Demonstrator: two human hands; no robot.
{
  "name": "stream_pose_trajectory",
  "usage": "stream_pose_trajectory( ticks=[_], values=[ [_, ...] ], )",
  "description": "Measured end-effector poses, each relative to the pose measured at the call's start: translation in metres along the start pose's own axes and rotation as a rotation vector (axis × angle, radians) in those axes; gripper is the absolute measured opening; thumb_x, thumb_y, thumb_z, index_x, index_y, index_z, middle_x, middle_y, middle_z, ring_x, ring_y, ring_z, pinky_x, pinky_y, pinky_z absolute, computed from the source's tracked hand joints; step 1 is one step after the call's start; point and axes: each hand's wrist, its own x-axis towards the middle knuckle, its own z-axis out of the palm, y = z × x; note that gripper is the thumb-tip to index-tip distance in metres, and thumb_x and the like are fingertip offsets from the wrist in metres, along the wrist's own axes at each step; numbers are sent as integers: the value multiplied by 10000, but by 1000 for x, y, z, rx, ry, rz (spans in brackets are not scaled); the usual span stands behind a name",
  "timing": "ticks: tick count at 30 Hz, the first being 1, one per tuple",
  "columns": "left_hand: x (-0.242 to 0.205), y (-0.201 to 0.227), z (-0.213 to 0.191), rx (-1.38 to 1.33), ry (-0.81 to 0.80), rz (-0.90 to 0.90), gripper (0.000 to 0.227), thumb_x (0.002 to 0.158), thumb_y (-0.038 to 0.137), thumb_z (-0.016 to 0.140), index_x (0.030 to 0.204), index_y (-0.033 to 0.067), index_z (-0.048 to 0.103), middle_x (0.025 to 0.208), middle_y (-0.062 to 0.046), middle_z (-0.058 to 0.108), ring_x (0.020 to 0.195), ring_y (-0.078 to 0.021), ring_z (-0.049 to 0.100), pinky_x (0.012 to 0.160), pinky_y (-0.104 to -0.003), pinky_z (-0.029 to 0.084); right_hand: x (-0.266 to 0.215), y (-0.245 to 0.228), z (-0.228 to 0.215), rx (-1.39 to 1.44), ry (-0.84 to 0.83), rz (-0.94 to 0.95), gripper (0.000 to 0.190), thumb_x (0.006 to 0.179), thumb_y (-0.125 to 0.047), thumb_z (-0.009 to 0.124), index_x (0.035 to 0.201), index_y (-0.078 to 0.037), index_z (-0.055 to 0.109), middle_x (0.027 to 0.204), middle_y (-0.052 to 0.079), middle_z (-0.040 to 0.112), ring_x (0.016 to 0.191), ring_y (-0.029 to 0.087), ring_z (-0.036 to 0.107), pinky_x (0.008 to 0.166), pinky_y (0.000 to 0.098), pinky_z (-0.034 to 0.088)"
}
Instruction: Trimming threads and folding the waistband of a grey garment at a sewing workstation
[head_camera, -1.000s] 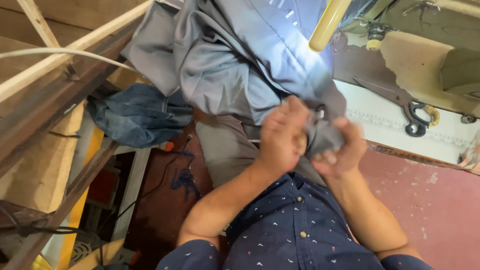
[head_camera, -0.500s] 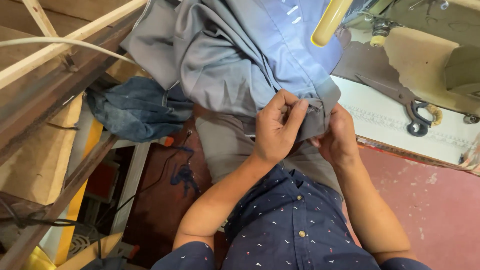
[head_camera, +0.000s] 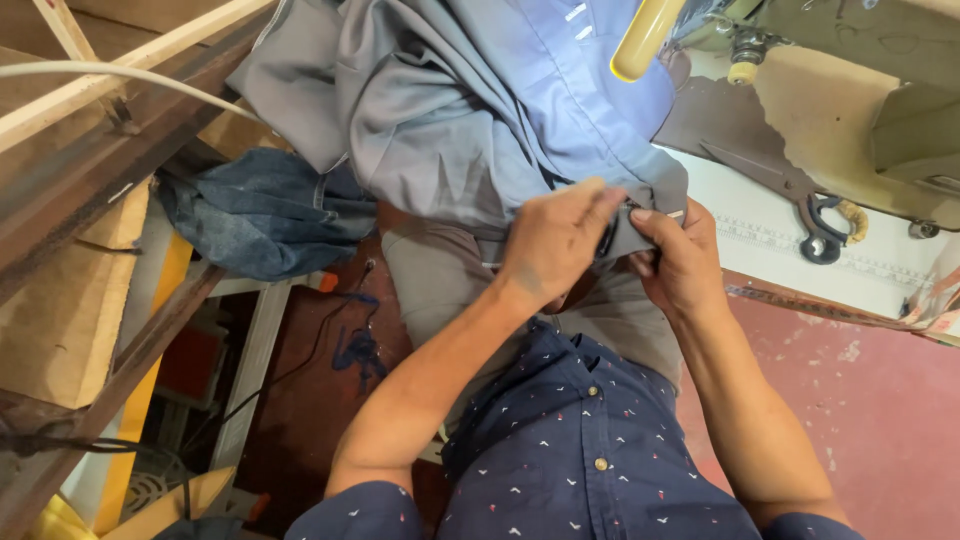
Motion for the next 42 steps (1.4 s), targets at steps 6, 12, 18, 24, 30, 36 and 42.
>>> stream_pose_trajectory(
  ticks=[6,12,18,24,30,36,42],
  values=[
    [6,-46,-85,229,239,-22,406,1107,296,503,822,13,568,625,-231,536,606,-359,596,603,-416,512,-21,-8,-54,-99,167,26,167,900,-11,688,854,-93,550,576,2,360,377,74,311,326,231,277],
    [33,10,-81,105,61,178,411,1090,351,419,773,96,360,579,-16,307,506,-125,379,549,-375,289,3,-73,-16,-1322,-129,195,520,864,-512,729,1185,-129,584,1116,51,683,1022,201,579,880,385,417],
    [33,39,-52,-2,-103,155,380,1047,388,415,780,117,426,591,13,357,536,-139,362,534,-335,345,-20,-91,16,-1232,-389,-667,393,1047,-180,752,1384,-7,643,1173,175,547,1089,331,513,940,416,432],
    [-3,46,-36,-193,63,7,294,1003,356,541,847,126,446,702,42,363,643,-100,341,612,-261,339,0,-60,27,-1023,-551,-566,109,1019,-47,692,1122,-19,668,975,79,621,851,230,537,797,354,444],
    [-103,-28,5,-311,249,-305,367,1053,276,546,717,131,570,536,-23,538,501,-113,494,516,-246,432,-5,-43,22,-1066,-670,-519,313,916,-106,775,1226,-124,746,1034,136,621,907,365,639,798,453,514],
    [-101,-62,32,-625,157,-748,582,1043,543,512,825,18,636,711,-193,714,543,-203,706,545,-281,517,-10,-18,6,-993,-529,-510,161,933,-184,820,1079,-126,786,1022,49,680,856,213,639,831,338,523],
    [-14,-8,-30,-162,439,-59,493,1030,256,581,644,-51,576,491,-231,485,728,-285,664,476,-279,419,-7,-22,22,-837,-413,-827,133,964,-92,808,950,8,720,885,186,663,697,333,572,676,379,493]
  ],
)
